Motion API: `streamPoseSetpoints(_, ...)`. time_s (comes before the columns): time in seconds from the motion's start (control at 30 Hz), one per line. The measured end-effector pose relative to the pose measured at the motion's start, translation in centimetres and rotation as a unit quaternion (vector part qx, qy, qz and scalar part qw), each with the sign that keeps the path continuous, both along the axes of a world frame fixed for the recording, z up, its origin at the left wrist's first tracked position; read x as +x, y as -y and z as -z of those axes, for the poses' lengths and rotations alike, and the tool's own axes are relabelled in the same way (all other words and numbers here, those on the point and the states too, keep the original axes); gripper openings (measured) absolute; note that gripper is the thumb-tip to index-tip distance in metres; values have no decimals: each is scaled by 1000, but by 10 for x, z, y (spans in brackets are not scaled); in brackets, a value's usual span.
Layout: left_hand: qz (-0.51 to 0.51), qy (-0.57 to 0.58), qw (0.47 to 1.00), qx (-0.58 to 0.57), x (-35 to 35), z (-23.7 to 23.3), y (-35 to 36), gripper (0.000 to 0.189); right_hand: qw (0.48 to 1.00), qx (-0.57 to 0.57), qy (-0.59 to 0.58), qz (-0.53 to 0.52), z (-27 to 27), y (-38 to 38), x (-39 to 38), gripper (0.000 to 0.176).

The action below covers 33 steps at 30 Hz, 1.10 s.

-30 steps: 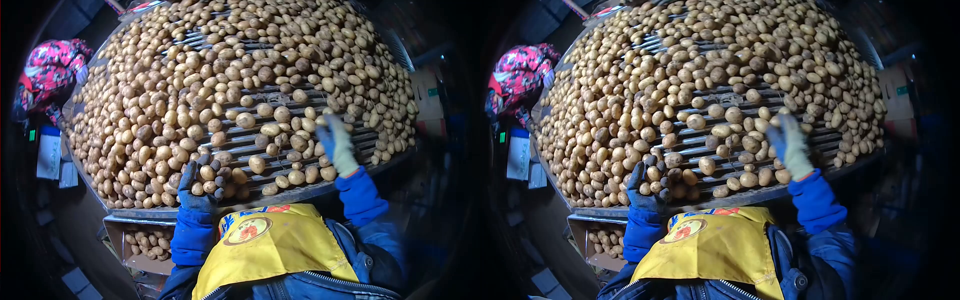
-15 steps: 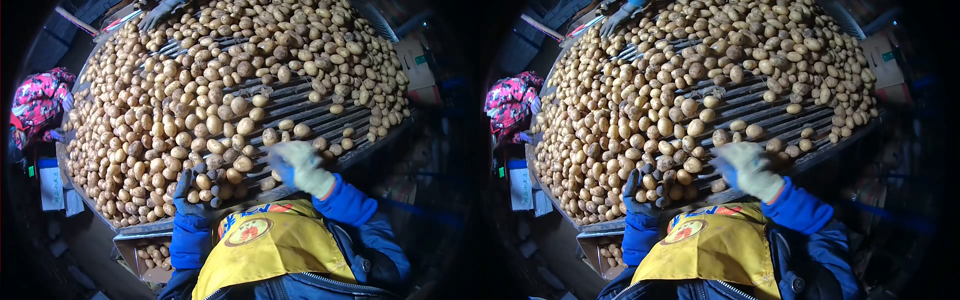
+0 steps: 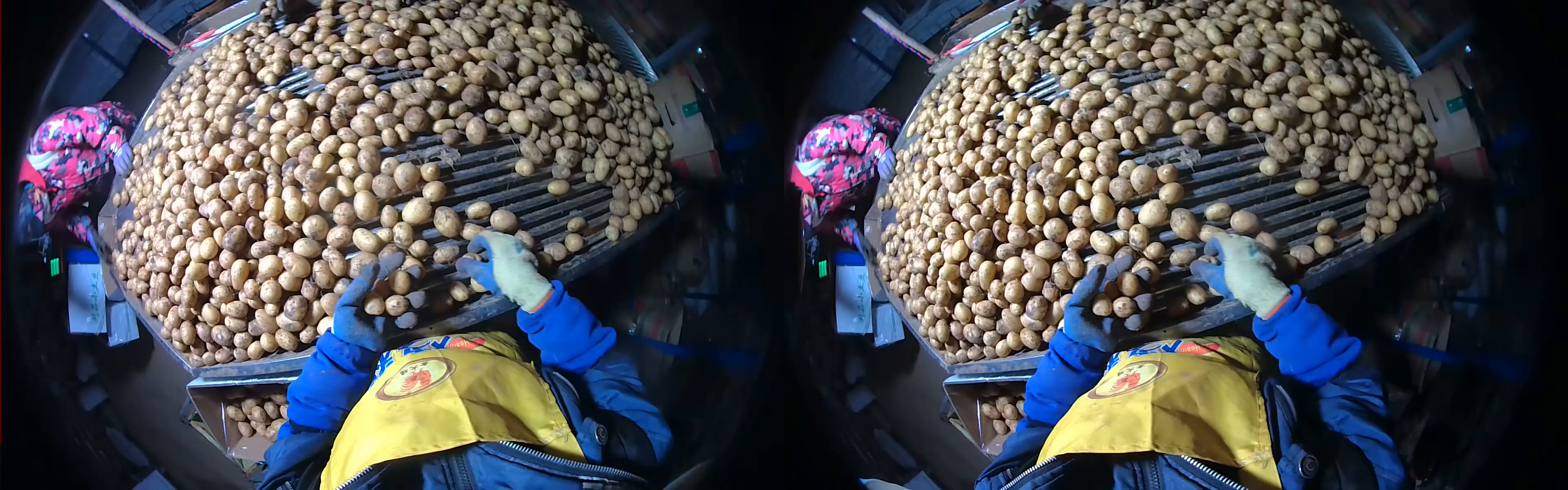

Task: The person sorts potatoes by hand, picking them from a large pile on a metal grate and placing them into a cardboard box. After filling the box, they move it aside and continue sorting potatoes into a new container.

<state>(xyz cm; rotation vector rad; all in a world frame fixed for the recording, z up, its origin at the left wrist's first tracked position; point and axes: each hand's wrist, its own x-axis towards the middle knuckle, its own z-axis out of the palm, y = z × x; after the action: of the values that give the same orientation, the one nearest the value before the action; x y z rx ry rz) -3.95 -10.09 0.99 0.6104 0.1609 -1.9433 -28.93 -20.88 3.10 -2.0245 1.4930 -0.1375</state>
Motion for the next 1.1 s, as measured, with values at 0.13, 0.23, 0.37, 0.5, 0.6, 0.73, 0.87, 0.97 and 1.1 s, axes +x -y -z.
streamPoseSetpoints(0.13,51,-12,999,-13,-9,10,3,56,977,74,197,25,-40,-9,34,30)
streamPoseSetpoints(0.23,67,-10,998,18,-20,-13,13,54,967,12,234,-99,-69,-1,42,36)
streamPoseSetpoints(0.37,54,140,986,-65,-15,21,0,38,979,-23,188,78,-32,38,2,28)
streamPoseSetpoints(0.5,35,-31,992,-114,-4,31,5,56,948,-59,255,181,-10,88,-41,35)
streamPoseSetpoints(0.6,21,-132,988,-72,-3,26,7,55,971,-132,169,104,0,126,-38,39)
streamPoseSetpoints(0.73,15,-69,995,-71,-2,23,5,61,966,-218,135,-16,5,163,14,49)
streamPoseSetpoints(0.87,-25,-79,995,-63,1,6,4,62,962,-243,15,-122,-10,201,77,53)
streamPoseSetpoints(0.97,-50,-46,996,-61,6,3,3,58,931,-292,-129,-174,0,228,118,64)
streamPoseSetpoints(1.1,-76,-39,996,-27,9,3,3,55,949,-191,-171,-185,17,273,154,79)
